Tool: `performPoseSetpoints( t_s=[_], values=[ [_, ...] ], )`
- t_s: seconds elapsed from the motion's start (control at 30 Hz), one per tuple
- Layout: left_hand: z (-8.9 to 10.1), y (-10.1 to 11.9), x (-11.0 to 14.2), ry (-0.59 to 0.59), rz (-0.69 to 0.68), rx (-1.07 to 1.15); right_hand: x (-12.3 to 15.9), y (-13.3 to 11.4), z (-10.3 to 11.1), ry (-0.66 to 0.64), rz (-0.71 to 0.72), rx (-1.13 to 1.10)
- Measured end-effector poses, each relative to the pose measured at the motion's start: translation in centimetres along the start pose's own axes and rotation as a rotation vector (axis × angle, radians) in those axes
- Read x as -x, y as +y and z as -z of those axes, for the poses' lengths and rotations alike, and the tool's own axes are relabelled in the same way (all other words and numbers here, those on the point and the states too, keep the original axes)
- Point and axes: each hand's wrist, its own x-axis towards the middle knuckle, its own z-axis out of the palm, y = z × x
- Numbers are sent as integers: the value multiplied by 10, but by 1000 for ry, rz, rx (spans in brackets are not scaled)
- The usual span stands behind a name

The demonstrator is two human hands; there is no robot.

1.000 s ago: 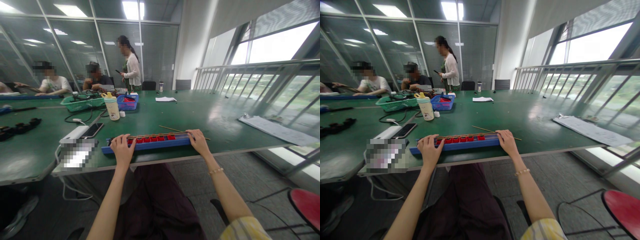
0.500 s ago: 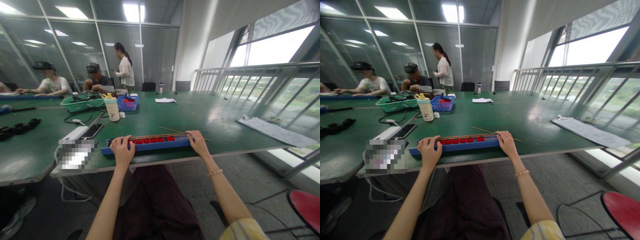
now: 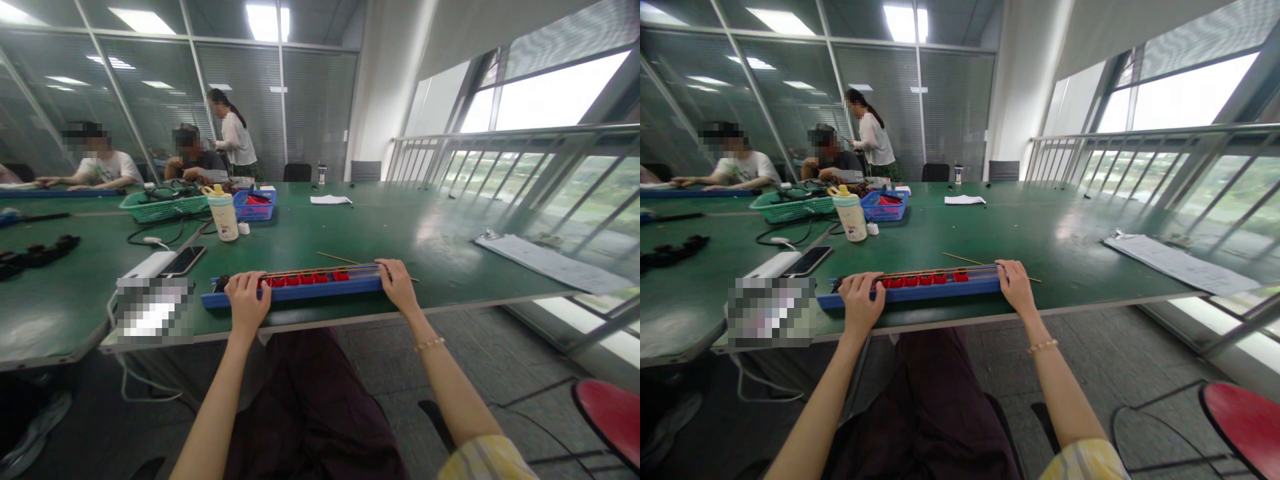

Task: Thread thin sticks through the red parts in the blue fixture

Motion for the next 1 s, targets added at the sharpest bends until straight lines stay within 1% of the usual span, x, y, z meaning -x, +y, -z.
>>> performPoseSetpoints(
  t_s=[0.17, 0.47, 0.6, 1.0],
  values=[
    [0, 1, 0, 1, 2, 30, -1, 0, 0, 20, 4, 15],
    [0, 0, 0, -41, 34, 50, 1, 3, -1, 19, -25, -49],
    [0, -1, 0, -35, 26, 57, 1, 6, -2, -9, -21, -51],
    [0, -1, 1, -13, -3, 69, 1, 8, -5, -22, -37, -42]
  ],
)
